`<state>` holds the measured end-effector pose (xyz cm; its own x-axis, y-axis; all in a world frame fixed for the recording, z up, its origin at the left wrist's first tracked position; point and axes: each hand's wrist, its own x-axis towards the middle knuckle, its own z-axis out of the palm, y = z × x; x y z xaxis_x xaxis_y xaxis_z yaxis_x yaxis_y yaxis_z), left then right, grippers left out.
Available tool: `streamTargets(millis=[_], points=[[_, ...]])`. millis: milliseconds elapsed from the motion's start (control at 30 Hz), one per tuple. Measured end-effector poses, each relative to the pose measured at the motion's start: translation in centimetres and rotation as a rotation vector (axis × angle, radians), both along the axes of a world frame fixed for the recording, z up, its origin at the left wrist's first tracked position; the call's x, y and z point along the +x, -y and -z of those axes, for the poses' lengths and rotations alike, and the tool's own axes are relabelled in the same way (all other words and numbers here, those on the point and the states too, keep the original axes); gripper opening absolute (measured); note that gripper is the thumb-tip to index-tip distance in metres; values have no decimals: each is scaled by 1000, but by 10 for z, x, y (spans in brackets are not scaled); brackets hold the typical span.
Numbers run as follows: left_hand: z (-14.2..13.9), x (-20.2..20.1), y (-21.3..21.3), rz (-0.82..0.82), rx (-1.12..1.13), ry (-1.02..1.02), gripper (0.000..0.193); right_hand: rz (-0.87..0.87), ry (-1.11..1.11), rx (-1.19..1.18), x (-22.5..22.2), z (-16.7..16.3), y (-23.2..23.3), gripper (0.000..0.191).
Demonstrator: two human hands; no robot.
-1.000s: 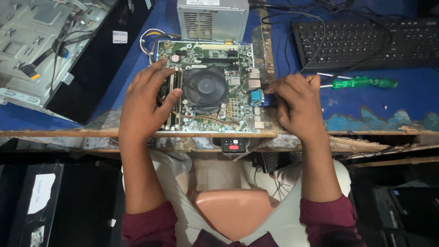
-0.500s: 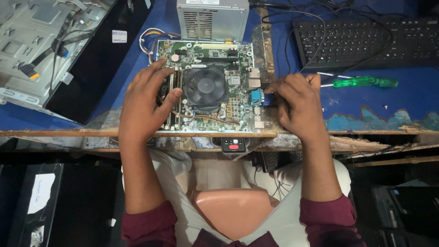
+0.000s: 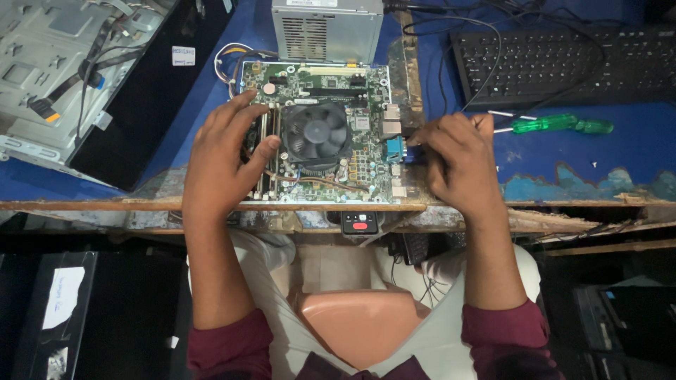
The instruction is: The person works on a desktop motherboard placed on a wooden workbench, using a screwdriver to tighten screws and connect cables. They handle the power supply unit and motherboard, adjusting components and securing connections throughout the clip.
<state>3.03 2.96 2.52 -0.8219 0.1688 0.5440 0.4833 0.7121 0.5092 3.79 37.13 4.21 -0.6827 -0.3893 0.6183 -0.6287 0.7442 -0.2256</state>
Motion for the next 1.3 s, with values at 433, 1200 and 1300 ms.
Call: streamTargets(millis=[433, 1200, 1300], points=[[-1, -1, -2, -18, 2, 31, 46, -27, 0, -14, -1, 0, -1, 34], [0, 0, 1, 3, 2, -1, 45, -11, 2, 1, 0, -1, 0, 29], [0, 0, 0, -8, 0, 13, 44, -21, 7, -4, 0, -1, -1, 30]])
